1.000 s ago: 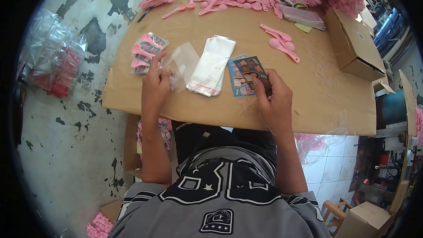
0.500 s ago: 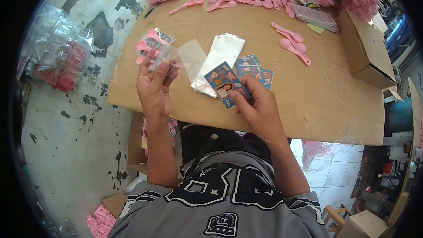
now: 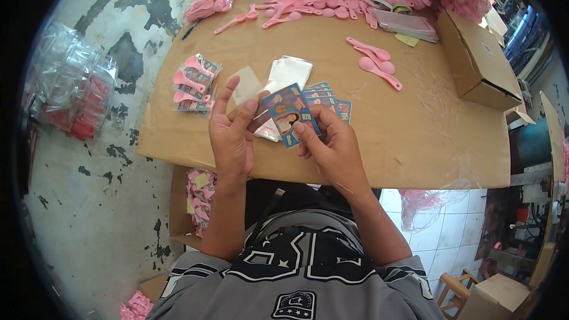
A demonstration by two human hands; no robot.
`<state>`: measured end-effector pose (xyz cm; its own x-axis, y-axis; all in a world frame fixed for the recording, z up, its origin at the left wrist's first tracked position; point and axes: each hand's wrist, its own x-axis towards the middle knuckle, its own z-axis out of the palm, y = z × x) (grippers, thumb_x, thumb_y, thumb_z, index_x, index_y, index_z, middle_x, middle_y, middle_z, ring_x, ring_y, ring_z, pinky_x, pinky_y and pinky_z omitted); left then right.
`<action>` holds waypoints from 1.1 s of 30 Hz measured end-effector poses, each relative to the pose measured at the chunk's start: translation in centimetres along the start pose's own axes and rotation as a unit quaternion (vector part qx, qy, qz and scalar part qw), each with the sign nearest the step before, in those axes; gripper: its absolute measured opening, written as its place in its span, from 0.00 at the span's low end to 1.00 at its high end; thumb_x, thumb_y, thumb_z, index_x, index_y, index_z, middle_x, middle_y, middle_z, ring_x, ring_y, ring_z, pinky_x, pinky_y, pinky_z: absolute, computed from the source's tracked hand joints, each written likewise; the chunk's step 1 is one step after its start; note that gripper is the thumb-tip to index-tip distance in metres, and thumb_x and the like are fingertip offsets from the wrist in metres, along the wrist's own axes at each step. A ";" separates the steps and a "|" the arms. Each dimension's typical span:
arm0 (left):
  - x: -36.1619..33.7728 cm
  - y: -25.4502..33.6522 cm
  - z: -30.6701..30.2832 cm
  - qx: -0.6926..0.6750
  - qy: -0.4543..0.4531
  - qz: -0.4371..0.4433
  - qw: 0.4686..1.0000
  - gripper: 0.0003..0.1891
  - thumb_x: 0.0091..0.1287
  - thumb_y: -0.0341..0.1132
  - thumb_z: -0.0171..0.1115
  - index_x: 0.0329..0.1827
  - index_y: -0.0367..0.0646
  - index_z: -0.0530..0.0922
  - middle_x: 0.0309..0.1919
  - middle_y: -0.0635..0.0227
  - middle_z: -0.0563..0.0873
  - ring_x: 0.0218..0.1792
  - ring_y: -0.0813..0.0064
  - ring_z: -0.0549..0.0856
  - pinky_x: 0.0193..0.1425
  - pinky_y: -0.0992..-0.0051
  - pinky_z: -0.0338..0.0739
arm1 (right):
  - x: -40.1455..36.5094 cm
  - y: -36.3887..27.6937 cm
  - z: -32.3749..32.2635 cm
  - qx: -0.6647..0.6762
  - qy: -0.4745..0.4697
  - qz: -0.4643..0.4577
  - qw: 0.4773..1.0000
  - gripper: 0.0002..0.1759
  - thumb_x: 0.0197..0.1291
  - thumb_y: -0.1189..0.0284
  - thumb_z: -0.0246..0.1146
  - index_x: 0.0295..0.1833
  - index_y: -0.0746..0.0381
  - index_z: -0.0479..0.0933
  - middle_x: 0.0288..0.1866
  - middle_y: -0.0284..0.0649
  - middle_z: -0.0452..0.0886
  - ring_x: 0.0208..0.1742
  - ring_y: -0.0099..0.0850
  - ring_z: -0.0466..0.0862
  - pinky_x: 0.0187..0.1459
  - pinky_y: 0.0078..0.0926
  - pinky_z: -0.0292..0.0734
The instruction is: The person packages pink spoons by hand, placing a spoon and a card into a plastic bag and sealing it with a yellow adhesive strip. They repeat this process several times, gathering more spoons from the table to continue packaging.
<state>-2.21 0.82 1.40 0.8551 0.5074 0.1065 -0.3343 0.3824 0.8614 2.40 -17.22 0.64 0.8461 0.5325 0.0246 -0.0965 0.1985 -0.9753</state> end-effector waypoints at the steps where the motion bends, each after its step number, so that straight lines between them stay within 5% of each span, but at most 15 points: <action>1: 0.0 -0.2 -0.1 0.001 -0.001 -0.001 1.000 0.35 0.77 0.26 0.68 0.83 0.33 0.61 0.52 0.46 0.92 0.54 0.65 0.94 0.56 0.68 0.91 | -0.1 -0.3 -0.3 -0.033 -0.016 0.009 0.999 0.16 0.77 0.69 0.69 0.61 0.68 0.80 0.38 0.32 0.85 0.30 0.17 0.81 0.34 0.16 0.77; 5: -0.4 -0.6 0.2 0.013 -0.030 -0.006 0.999 0.35 0.77 0.26 0.69 0.83 0.33 0.61 0.50 0.47 0.93 0.52 0.68 0.94 0.55 0.70 0.91 | 0.4 -0.2 -2.2 -0.061 -0.092 0.061 0.992 0.18 0.76 0.69 0.70 0.63 0.69 0.79 0.39 0.32 0.86 0.32 0.18 0.83 0.35 0.17 0.78; 9: -0.4 -0.6 0.2 0.009 -0.026 -0.010 1.000 0.36 0.77 0.26 0.69 0.83 0.33 0.61 0.50 0.49 0.94 0.50 0.71 0.94 0.55 0.71 0.90 | 0.3 -0.1 -2.1 0.019 0.020 0.021 0.999 0.16 0.75 0.70 0.72 0.59 0.69 0.80 0.40 0.36 0.87 0.34 0.20 0.86 0.37 0.18 0.81; 20: -1.4 -1.1 2.4 0.038 -0.041 -0.019 0.998 0.40 0.75 0.25 0.71 0.86 0.36 0.58 0.47 0.53 0.94 0.46 0.77 0.93 0.49 0.82 0.85 | 1.1 0.0 -0.2 0.052 0.089 -0.059 0.993 0.11 0.75 0.70 0.72 0.52 0.66 0.80 0.39 0.34 0.87 0.35 0.18 0.85 0.37 0.17 0.80; 26: -2.0 -1.9 2.3 0.047 -0.033 -0.007 0.998 0.40 0.76 0.23 0.68 0.87 0.34 0.56 0.53 0.51 0.92 0.53 0.74 0.91 0.56 0.76 0.86 | 0.9 1.0 0.0 0.022 0.089 -0.053 0.994 0.13 0.74 0.70 0.72 0.55 0.68 0.83 0.41 0.33 0.89 0.39 0.16 0.84 0.42 0.17 0.80; 29: -1.7 -2.1 2.2 -0.033 -0.014 0.010 0.999 0.40 0.80 0.30 0.67 0.88 0.38 0.53 0.59 0.51 0.89 0.52 0.77 0.90 0.53 0.79 0.86 | 0.8 0.6 0.1 0.037 0.090 -0.056 0.994 0.12 0.74 0.71 0.73 0.54 0.67 0.83 0.43 0.34 0.89 0.40 0.16 0.85 0.44 0.17 0.80; 33: -1.3 -2.1 0.8 -0.136 -0.047 -0.078 0.986 0.31 0.87 0.45 0.54 0.84 0.34 0.61 0.67 0.50 0.83 0.67 0.62 0.86 0.74 0.59 0.82 | 0.7 0.5 0.0 0.082 0.088 -0.036 0.992 0.09 0.72 0.72 0.74 0.48 0.65 0.83 0.44 0.34 0.90 0.42 0.17 0.86 0.45 0.17 0.81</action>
<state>-2.32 -1.23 -0.16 0.9333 0.3568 0.0400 -0.2787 0.6499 0.7070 2.91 -16.77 0.16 0.9308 0.3633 0.0404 -0.1042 0.3694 -0.9234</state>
